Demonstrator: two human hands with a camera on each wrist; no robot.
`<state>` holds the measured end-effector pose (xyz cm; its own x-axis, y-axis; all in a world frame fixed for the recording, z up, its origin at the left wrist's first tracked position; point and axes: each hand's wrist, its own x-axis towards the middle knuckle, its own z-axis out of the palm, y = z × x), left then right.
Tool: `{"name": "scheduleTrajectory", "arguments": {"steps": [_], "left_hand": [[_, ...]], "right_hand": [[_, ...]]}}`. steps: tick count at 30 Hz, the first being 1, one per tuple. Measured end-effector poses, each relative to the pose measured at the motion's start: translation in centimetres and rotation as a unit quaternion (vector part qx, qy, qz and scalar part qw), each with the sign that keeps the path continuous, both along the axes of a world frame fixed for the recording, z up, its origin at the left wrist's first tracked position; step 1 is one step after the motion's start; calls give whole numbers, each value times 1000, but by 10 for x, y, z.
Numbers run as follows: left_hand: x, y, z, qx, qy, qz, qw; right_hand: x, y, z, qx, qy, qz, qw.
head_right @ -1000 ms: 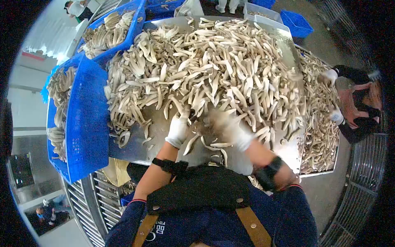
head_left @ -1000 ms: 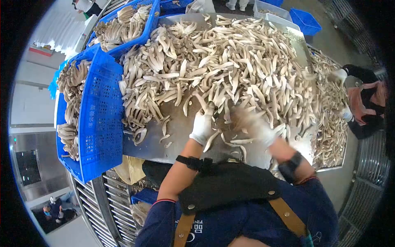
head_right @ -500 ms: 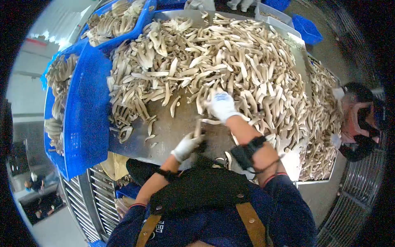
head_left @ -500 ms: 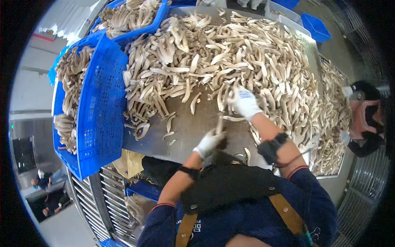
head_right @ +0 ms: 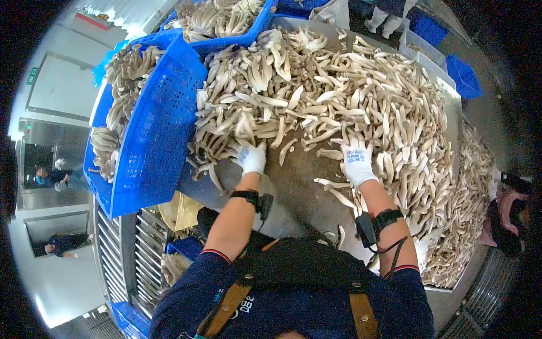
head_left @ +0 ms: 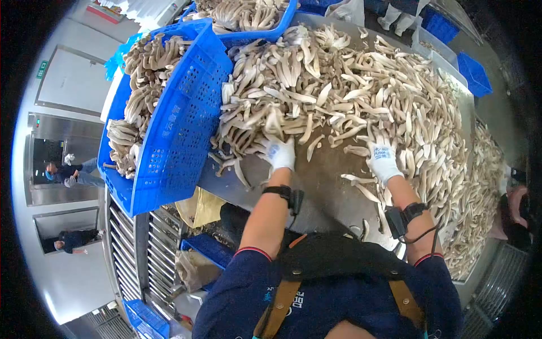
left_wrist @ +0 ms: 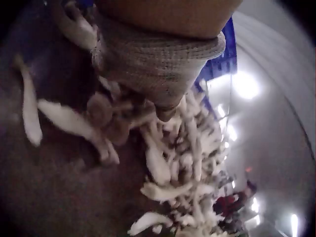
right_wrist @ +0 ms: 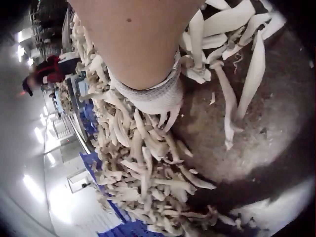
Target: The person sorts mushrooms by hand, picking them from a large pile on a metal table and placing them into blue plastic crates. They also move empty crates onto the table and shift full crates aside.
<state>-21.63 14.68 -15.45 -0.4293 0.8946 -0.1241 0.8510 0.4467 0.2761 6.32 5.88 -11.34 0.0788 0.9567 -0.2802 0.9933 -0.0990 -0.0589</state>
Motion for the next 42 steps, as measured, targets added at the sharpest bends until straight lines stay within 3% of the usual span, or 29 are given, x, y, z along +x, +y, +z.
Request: {"name": "scheduleTrajectory", "arguments": {"steps": [3, 4, 5, 6, 8, 9, 11, 12, 13, 14, 15, 16, 17, 19, 21, 23, 26, 27, 28, 29, 30, 32, 33, 34, 37, 38, 39, 41, 42], "left_hand": [[12, -22, -25, 163, -67, -155, 972], [17, -31, 0, 90, -223, -158, 958], [22, -40, 27, 13, -373, -159, 914], [37, -49, 22, 108, -597, -149, 781], [46, -65, 16, 11, -683, -141, 716], [52, -68, 23, -7, -694, -144, 706], [56, -68, 31, -62, -692, -141, 705], [57, -68, 35, -85, -690, -140, 705], [62, -72, 36, -65, -683, -114, 718], [67, -80, 58, -107, -753, -83, 644], [69, -82, 63, -131, -736, -127, 652], [72, -85, 69, -152, -718, -172, 657], [73, -81, 47, -163, -597, -274, 736], [68, -90, 65, -191, -640, -335, 664], [62, -89, 33, -150, -591, -332, 720], [51, -87, 73, -190, -510, -363, 756], [58, -84, 63, -180, -438, -396, 787], [60, -87, 68, -69, -439, -383, 810], [60, -81, 72, -100, -467, -329, 815], [61, -78, 75, -132, -494, -271, 815], [62, -80, 55, -50, -498, -277, 820], [76, -80, 36, -104, -469, -337, 810], [80, -80, 32, -131, -453, -367, 802], [72, -81, 77, -169, -465, -363, 790], [72, -81, 49, -112, -494, -310, 805], [84, -82, 11, -48, -480, -349, 803], [82, -82, 51, -160, -516, -317, 780], [89, -76, 25, -105, -523, -303, 790], [83, -76, 52, -106, -560, -268, 777]], "right_hand": [[16, -14, 4, 72, 131, -40, 988], [32, -20, -4, 116, 159, -32, 980], [47, -26, -16, 195, 180, -20, 964], [58, -31, -15, 213, 188, -70, 956], [77, -43, -12, 248, 199, -172, 932], [84, -39, -11, 271, 442, -285, 806], [91, -43, -7, 388, 252, -287, 839], [83, -48, 31, 228, 171, -289, 914], [75, -54, 35, 202, 35, -182, 962], [67, -60, 39, 198, -110, -73, 971], [44, -53, 48, 174, -9, -138, 975], [16, -48, 51, 231, 114, -95, 962], [-13, -44, 53, 280, 241, -43, 928], [-38, -42, 50, 93, 445, -90, 886], [-32, -38, -1, 8, 613, -114, 782], [-36, -42, 17, 68, 468, 6, 881], [-47, -43, 47, 42, 457, 21, 888], [-45, -40, 47, 55, 441, 30, 895], [-41, -39, 55, 50, 412, 3, 910], [-41, -41, 52, 39, 521, -39, 851], [-43, -45, 45, 26, 622, -80, 778], [-43, -52, 35, -12, 658, -103, 746], [-41, -53, 33, -36, 599, -85, 795], [-32, -52, 16, -25, 618, -118, 777], [-30, -52, 3, 90, 624, -119, 767], [-28, -53, 2, 85, 558, -58, 823], [-26, -51, 12, 38, 533, -55, 844], [-25, -46, 40, 1, 524, -97, 846], [-12, -41, 28, 22, 499, -99, 861]]}}
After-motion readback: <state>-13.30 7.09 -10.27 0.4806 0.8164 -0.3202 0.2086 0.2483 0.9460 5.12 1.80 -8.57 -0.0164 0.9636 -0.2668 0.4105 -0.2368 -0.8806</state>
